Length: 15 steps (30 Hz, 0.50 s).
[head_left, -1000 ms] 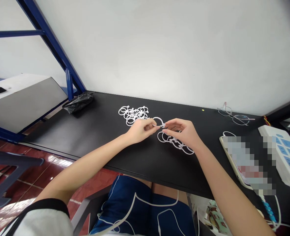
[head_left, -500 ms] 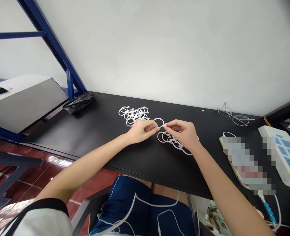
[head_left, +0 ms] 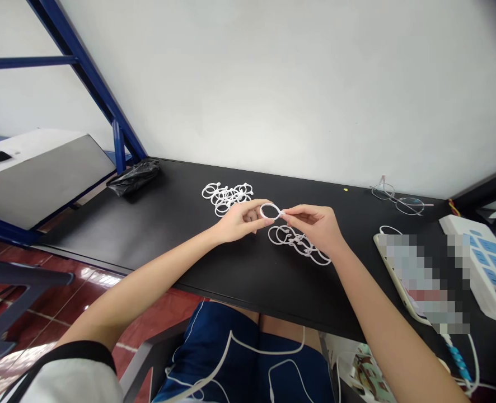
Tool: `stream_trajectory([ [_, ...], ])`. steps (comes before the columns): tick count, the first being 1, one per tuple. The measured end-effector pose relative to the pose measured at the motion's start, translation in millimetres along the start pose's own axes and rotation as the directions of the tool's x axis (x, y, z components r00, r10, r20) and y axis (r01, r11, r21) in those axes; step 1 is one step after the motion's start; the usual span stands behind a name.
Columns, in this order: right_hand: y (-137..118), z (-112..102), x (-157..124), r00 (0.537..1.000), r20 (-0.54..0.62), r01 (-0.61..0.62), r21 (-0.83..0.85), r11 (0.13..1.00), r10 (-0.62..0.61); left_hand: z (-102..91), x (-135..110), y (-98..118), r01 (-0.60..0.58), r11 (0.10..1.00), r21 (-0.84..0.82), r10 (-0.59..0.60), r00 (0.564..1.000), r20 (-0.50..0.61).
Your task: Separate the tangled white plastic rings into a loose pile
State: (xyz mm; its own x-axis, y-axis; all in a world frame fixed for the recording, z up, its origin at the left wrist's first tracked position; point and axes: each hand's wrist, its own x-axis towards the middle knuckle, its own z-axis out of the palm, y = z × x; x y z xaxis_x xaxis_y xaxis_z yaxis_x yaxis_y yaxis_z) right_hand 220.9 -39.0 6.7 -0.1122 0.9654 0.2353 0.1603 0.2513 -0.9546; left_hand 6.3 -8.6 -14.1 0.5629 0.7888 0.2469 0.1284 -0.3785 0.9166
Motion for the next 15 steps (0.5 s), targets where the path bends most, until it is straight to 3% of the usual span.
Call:
stream_trajectory([
  [6,2,-6,1,0.998,0.060,-0.008,-0.032,0.999,0.010,-3.2,-2,14,-0.057,0.994,0.098,0.053,0.998,0.041],
  [15,8,-1,0,0.989,0.028,0.148,-0.085,0.985,-0.146,-4.7,-4,13,-0.077,0.989,0.128,0.074,0.997,0.028],
])
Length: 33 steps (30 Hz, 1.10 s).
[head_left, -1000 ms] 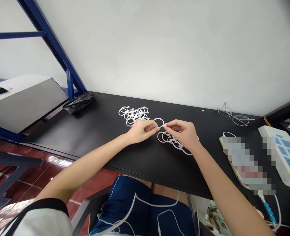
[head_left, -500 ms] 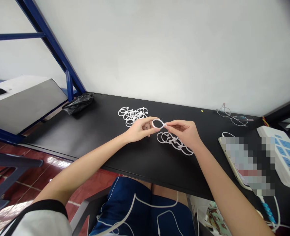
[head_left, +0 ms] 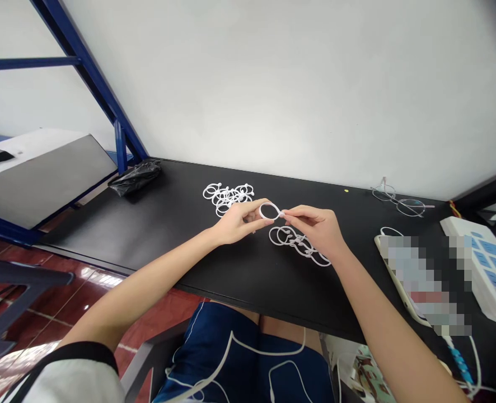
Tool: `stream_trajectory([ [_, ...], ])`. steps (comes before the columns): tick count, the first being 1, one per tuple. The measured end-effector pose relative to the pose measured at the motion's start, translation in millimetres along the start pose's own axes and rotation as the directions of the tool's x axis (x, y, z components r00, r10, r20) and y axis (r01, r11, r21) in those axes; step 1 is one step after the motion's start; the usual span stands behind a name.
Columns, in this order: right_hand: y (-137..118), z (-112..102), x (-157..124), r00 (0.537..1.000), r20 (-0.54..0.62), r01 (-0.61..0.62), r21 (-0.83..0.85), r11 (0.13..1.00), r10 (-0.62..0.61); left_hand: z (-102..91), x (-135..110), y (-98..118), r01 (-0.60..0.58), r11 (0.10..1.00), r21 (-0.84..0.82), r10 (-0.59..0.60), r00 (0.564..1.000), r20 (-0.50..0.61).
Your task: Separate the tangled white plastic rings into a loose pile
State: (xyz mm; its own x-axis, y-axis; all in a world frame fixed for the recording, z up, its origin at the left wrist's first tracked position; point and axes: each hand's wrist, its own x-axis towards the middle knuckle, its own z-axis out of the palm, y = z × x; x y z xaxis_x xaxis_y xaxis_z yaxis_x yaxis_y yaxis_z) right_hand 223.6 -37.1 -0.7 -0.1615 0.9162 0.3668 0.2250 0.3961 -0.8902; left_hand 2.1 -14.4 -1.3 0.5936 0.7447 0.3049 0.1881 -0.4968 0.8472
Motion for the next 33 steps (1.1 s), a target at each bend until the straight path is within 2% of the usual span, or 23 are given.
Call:
stream_trajectory([
  [8,-5.8,2.6,-1.1,0.999,-0.010,0.034,-0.013,0.999,-0.034,2.2,-2.0,-2.0,0.010,1.000,-0.023,-0.011,0.999,-0.044],
  [19,-4.5,3.3,-1.8,1.000,-0.025,0.008,0.007,1.000,-0.008,0.9,-0.9,0.4,0.011,1.000,-0.023,-0.012,1.000,-0.029],
  [22,-5.6,4.0,-1.4,0.999,-0.039,0.021,0.005,1.000,-0.021,2.3,-1.0,0.1,-0.007,1.000,-0.013,0.007,0.999,-0.044],
  [27,-5.1,3.6,-0.5,0.999,-0.025,0.026,-0.001,1.000,-0.026,2.8,-0.2,-3.6,-0.060,0.996,0.064,0.069,0.987,-0.147],
  [33,-2.5,1.4,0.5,0.999,-0.032,0.000,-0.009,1.000,0.000,0.7,1.1,-5.9,-0.100,0.989,0.105,0.116,0.982,-0.151],
])
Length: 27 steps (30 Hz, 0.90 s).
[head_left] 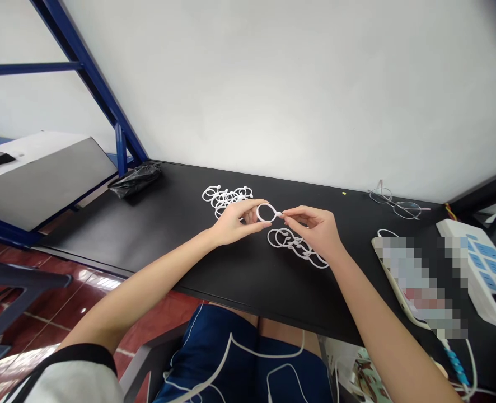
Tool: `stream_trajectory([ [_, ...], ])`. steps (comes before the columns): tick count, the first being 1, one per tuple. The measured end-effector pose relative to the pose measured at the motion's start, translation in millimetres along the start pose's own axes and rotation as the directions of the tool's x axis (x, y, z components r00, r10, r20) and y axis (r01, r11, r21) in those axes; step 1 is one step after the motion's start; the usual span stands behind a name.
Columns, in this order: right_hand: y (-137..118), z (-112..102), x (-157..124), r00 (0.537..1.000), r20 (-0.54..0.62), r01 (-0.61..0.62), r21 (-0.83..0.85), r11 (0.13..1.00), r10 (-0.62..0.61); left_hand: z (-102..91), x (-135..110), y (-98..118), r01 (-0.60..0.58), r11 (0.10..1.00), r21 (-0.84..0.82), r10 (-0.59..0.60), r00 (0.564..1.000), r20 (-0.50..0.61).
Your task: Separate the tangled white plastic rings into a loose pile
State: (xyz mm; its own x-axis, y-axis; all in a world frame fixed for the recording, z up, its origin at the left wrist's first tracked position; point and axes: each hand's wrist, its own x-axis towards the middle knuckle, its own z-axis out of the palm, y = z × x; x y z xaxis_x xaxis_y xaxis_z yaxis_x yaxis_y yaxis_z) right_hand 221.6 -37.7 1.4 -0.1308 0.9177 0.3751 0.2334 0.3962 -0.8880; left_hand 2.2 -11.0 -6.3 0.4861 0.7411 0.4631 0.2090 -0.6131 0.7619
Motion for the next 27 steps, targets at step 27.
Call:
stream_trajectory([
  [27,-1,-2,-1,1.000,-0.015,0.005,-0.104,0.995,-0.006,-66.5,7,-35,0.034,0.686,0.727,-0.126,0.989,0.073],
])
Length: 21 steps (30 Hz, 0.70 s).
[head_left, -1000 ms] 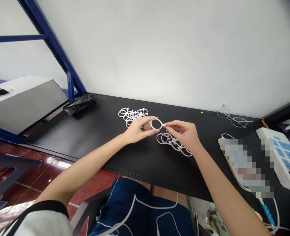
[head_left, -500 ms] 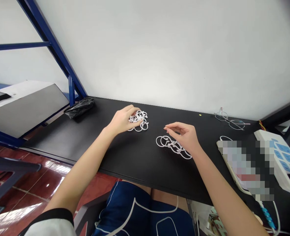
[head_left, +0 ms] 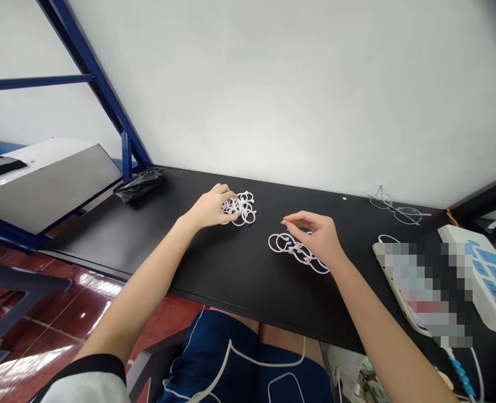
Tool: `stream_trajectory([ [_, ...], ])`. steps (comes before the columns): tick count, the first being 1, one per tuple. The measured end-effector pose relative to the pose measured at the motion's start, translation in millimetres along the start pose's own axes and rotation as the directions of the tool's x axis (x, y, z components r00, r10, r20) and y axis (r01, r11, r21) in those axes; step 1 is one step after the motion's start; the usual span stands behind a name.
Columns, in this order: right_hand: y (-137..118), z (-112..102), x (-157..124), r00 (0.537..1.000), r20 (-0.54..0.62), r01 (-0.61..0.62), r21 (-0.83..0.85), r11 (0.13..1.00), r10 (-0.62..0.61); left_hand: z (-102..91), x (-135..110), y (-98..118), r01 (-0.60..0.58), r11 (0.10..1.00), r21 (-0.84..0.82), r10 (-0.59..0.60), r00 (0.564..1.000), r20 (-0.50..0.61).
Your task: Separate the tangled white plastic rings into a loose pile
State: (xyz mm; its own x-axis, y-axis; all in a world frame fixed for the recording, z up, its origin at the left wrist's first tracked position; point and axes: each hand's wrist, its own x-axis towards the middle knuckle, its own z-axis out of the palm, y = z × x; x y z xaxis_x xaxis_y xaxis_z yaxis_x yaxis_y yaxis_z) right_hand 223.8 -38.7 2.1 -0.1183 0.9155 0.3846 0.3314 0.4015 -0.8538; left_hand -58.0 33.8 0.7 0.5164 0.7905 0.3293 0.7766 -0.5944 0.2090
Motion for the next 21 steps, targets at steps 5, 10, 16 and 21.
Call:
stream_trajectory([
  [5,0,0,1,1.000,-0.002,-0.001,-0.008,1.000,0.001,3.1,0,-5,0.008,1.000,0.011,-0.008,1.000,0.025],
  [10,-1,0,1,1.000,-0.002,0.002,-0.010,1.000,-0.002,4.3,0,-8,0.004,1.000,0.019,-0.004,1.000,0.028],
  [16,-1,0,1,1.000,-0.005,0.008,-0.018,1.000,-0.008,3.0,0,2,-0.028,0.999,-0.019,0.028,0.999,-0.029],
  [21,0,0,1,1.000,-0.009,-0.008,-0.023,1.000,0.008,7.3,-1,30,-0.216,0.972,-0.093,0.209,0.974,-0.083],
])
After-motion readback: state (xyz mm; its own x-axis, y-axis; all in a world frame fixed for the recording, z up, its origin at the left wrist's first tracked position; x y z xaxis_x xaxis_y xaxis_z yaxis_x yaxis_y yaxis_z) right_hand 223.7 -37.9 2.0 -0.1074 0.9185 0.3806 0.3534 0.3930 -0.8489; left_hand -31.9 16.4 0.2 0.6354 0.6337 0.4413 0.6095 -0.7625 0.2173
